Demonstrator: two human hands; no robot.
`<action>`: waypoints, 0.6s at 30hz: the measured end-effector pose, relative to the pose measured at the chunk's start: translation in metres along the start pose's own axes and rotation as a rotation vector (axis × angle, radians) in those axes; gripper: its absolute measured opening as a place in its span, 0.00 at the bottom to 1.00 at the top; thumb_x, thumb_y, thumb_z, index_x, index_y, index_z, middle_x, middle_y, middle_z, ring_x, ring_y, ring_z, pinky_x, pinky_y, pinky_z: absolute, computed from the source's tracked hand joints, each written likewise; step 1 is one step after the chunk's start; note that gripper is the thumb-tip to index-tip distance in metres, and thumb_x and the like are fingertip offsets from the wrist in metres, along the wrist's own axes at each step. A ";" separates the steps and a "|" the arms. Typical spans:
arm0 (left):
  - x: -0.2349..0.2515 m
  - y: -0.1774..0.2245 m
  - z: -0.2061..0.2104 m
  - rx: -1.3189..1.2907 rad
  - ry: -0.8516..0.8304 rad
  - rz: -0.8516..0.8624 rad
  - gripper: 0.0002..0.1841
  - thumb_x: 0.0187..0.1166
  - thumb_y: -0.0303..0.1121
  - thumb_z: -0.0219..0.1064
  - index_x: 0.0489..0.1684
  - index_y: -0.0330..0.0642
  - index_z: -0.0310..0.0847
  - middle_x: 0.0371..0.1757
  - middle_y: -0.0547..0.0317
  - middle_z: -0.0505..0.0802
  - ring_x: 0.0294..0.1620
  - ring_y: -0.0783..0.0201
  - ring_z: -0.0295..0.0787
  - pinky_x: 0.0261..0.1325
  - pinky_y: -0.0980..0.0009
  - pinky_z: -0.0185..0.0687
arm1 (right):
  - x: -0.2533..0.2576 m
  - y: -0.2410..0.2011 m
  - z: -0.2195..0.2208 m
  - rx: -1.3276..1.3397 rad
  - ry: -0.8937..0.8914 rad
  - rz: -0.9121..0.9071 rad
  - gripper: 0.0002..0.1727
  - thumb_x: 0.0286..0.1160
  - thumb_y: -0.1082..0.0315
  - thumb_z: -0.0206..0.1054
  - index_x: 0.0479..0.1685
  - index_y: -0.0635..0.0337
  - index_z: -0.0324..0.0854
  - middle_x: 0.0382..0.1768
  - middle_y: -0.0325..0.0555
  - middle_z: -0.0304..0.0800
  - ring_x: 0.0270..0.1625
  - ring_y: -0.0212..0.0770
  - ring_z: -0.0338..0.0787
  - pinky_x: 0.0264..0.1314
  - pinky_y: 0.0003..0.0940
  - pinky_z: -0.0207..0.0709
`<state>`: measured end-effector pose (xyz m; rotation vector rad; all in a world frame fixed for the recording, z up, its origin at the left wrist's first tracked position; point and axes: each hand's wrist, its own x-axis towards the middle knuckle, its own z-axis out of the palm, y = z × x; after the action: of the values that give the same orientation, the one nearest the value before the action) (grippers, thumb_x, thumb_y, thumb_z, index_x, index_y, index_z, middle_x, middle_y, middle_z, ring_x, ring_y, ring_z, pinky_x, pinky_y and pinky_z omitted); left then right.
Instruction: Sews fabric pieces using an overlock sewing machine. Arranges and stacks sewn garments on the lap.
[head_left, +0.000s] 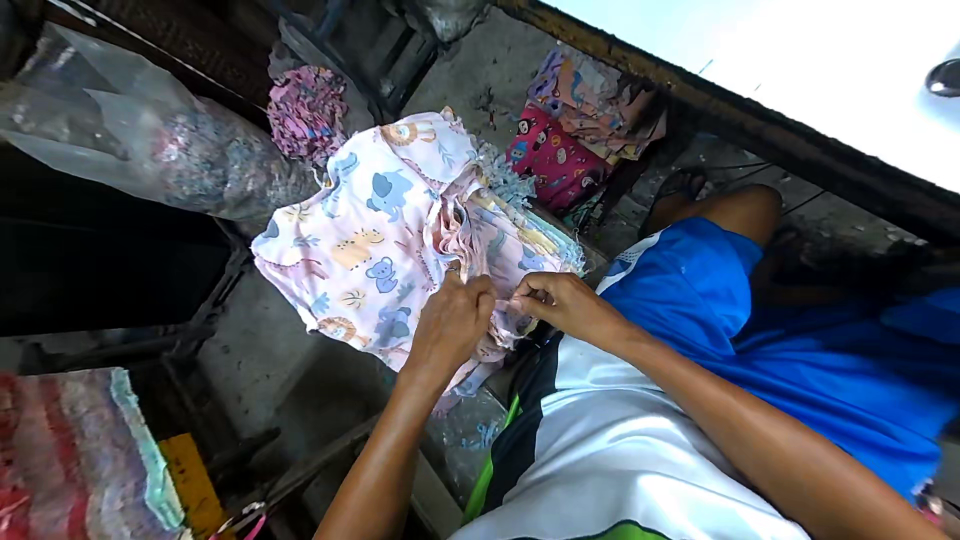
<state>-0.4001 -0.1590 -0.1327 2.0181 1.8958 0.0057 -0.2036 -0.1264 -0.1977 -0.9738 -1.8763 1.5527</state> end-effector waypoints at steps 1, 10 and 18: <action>-0.002 -0.005 0.000 -0.008 0.046 -0.009 0.17 0.84 0.39 0.54 0.39 0.42 0.89 0.42 0.39 0.88 0.40 0.39 0.87 0.37 0.42 0.80 | 0.001 0.004 -0.003 -0.032 0.015 -0.004 0.10 0.84 0.65 0.67 0.44 0.64 0.88 0.36 0.48 0.90 0.38 0.40 0.89 0.46 0.40 0.84; -0.016 -0.029 -0.042 -0.189 0.172 -0.131 0.12 0.73 0.34 0.75 0.27 0.43 0.76 0.25 0.54 0.81 0.25 0.57 0.78 0.28 0.54 0.71 | 0.008 0.038 -0.018 -0.358 0.288 0.017 0.10 0.76 0.73 0.73 0.53 0.65 0.85 0.48 0.60 0.87 0.47 0.58 0.90 0.51 0.58 0.84; -0.022 -0.023 -0.047 -0.238 0.162 -0.078 0.09 0.72 0.31 0.73 0.31 0.44 0.75 0.30 0.57 0.82 0.29 0.61 0.79 0.30 0.59 0.73 | 0.008 0.040 -0.013 -0.383 0.294 0.026 0.06 0.75 0.72 0.73 0.44 0.65 0.88 0.40 0.57 0.85 0.43 0.57 0.88 0.47 0.57 0.82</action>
<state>-0.4360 -0.1669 -0.0893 1.8313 1.9638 0.3675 -0.1907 -0.1087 -0.2347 -1.3152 -1.9848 1.0096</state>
